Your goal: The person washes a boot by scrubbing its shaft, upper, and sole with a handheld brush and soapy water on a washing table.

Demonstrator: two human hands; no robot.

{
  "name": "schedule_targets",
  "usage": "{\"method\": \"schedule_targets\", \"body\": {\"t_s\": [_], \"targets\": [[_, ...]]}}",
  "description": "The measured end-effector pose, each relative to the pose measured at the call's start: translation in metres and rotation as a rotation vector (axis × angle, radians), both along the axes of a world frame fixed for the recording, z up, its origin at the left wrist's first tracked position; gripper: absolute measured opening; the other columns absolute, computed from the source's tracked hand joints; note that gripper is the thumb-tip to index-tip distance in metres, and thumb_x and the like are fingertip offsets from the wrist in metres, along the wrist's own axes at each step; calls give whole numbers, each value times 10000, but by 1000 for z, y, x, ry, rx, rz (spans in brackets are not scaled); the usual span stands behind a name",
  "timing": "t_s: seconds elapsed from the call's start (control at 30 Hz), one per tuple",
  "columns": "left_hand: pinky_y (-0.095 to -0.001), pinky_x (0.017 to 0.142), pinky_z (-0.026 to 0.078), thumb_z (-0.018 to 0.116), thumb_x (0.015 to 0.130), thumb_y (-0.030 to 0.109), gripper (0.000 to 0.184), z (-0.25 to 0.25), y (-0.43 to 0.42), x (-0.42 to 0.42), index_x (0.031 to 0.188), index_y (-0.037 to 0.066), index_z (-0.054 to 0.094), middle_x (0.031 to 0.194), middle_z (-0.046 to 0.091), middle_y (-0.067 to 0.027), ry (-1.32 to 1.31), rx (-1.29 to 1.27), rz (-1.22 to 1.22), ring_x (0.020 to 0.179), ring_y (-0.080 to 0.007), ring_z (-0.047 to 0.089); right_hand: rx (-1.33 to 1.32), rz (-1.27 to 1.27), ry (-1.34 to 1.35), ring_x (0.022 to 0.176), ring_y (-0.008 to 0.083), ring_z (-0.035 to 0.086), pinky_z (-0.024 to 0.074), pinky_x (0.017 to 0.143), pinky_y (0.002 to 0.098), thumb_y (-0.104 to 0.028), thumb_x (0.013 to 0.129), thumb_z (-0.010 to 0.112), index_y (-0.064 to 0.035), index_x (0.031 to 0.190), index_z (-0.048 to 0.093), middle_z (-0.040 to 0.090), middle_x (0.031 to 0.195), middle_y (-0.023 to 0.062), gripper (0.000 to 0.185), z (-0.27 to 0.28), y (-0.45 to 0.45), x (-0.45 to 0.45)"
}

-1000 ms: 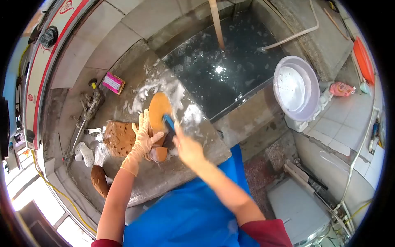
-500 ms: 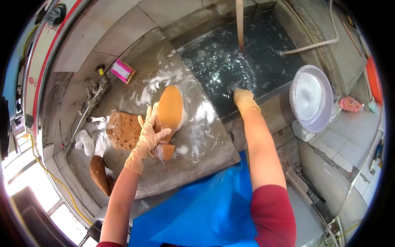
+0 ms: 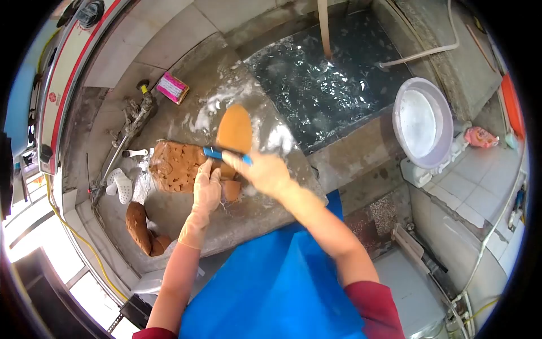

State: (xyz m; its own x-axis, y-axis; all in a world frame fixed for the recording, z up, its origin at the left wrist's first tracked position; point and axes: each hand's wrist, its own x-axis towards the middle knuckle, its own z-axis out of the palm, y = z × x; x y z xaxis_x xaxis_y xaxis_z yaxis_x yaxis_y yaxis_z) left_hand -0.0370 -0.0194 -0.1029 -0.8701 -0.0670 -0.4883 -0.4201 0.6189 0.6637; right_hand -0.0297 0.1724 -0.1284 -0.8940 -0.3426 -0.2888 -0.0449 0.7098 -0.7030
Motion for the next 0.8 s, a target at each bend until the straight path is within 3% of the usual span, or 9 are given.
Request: {"method": "schedule_targets", "body": {"t_s": [0.03, 0.13, 0.17, 0.27, 0.37, 0.53, 0.63, 0.73, 0.8], "targets": [[-347, 966, 466, 585, 899, 11, 469, 3, -1, -7, 1362, 42, 518, 1293, 531, -172, 2, -1, -2, 1127, -269, 565, -61, -117, -104, 749, 353, 664, 515, 650, 460, -478, 997, 425, -290, 1421, 461, 650, 818, 209, 466, -2, -1, -22], [-329, 985, 430, 541, 958, 112, 409, 6, -15, -11, 1364, 61, 520, 1282, 566, -152, -142, 130, -43, 1163, -239, 550, -380, -485, 266, 780, 389, 641, 511, 659, 444, -331, 1024, 459, -294, 1468, 398, 623, 887, 220, 450, -18, -3, -64], [-327, 986, 429, 542, 960, 116, 413, 1, -20, -7, 1369, 70, 519, 1284, 566, -141, -126, 105, -54, 1162, -227, 548, -198, -422, 0, 765, 376, 647, 508, 655, 437, -346, 1015, 475, -263, 1483, 376, 644, 882, 229, 486, -11, 1, -59], [-317, 978, 438, 544, 965, 129, 425, -3, -19, -14, 1386, 79, 512, 1283, 564, -110, -91, 81, -72, 1138, -191, 552, -134, -229, 168, 675, 350, 640, 482, 578, 476, -337, 1018, 435, -287, 1497, 320, 630, 786, 164, 496, -16, -27, 38], [-307, 966, 449, 552, 963, 115, 429, -18, -27, -14, 1386, 56, 508, 1280, 562, -105, -118, 84, -64, 1117, -176, 562, -202, -287, -16, 719, 375, 652, 500, 640, 492, -338, 1017, 437, -293, 1496, 304, 634, 787, 214, 500, -6, -13, -41], [-280, 941, 461, 567, 957, 77, 433, -22, -27, -14, 1380, 14, 505, 1249, 585, -74, -169, 222, 48, 1070, -143, 573, -246, -540, -259, 925, 405, 650, 493, 808, 432, -362, 1026, 422, -255, 1478, 378, 662, 1015, 262, 467, -9, 1, -82], [-270, 933, 462, 567, 960, 88, 434, -34, -36, -12, 1385, 21, 505, 1236, 592, -64, -34, 84, -132, 1052, -133, 574, -533, -588, -67, 1340, 311, 459, 374, 1089, 337, -305, 1029, 436, -147, 1524, 296, 427, 1476, 194, 538, -25, -11, 25], [-271, 935, 460, 567, 963, 99, 439, -25, -31, -15, 1390, 23, 500, 1228, 594, -65, -136, 99, -66, 1058, -134, 571, -371, -595, 13, 1277, 337, 522, 413, 1044, 347, -297, 1026, 443, -159, 1510, 335, 515, 1396, 201, 515, -35, -24, 35], [-304, 1010, 415, 582, 946, 117, 431, -25, -31, -15, 1374, 76, 536, 1305, 526, -118, -202, 168, 9, 1190, -215, 518, -412, -689, -277, 1149, 363, 597, 462, 952, 392, -297, 1031, 427, -131, 1507, 324, 586, 1301, 207, 515, -15, -11, -28]]}}
